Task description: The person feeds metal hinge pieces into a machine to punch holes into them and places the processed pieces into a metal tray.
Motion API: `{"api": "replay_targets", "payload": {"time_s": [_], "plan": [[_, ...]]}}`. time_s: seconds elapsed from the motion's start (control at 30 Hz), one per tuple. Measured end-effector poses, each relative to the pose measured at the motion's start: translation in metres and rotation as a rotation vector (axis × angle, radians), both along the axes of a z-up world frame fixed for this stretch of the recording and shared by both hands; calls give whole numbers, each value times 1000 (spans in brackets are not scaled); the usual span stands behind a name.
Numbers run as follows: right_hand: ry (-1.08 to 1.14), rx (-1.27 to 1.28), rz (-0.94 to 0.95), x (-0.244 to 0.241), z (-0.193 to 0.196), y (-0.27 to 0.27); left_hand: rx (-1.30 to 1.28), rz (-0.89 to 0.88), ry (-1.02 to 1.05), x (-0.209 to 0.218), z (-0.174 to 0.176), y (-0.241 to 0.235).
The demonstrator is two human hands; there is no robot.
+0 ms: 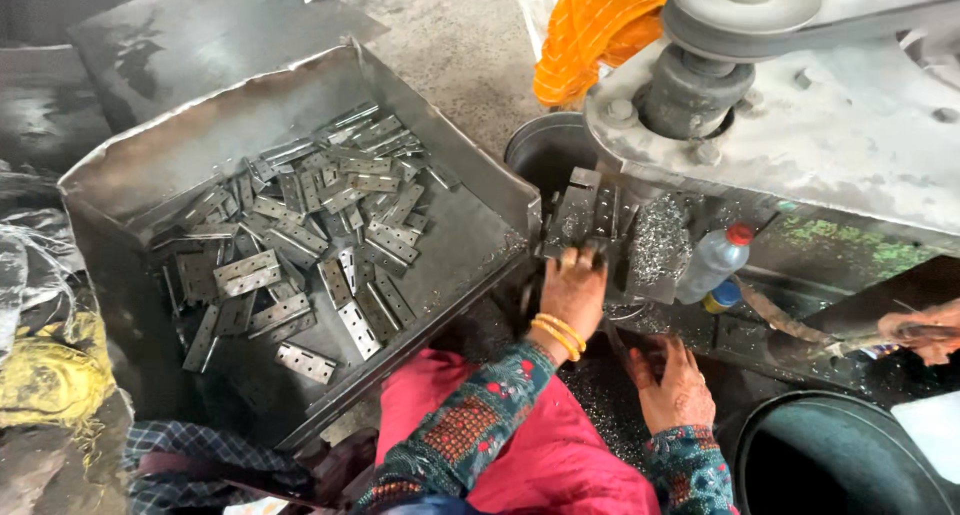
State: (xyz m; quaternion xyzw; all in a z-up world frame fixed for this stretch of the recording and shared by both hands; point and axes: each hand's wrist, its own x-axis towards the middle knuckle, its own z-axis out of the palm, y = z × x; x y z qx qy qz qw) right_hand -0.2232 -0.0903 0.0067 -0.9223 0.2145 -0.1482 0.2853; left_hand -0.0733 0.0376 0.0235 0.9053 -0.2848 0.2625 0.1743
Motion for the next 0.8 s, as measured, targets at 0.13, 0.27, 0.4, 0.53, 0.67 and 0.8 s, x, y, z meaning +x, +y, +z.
{"api": "replay_targets", "payload": {"time_s": [0.13, 0.27, 0.4, 0.53, 0.67, 0.8], "plan": [[50, 36, 23, 5, -5, -6, 106, -36, 265, -14, -4, -11], [304, 88, -2, 9, -6, -8, 283, 50, 406, -6, -3, -4], [317, 73, 74, 11, -41, -20, 403, 139, 400, 32, -1, -27], [427, 69, 99, -2, -113, -17, 378, 188, 393, 44, -8, -34], [658, 124, -3, -14, -154, -5, 389, 157, 414, 35, -7, -19], [520, 88, 79, 1, -135, -35, 383, 179, 348, 42, -5, -20]]}}
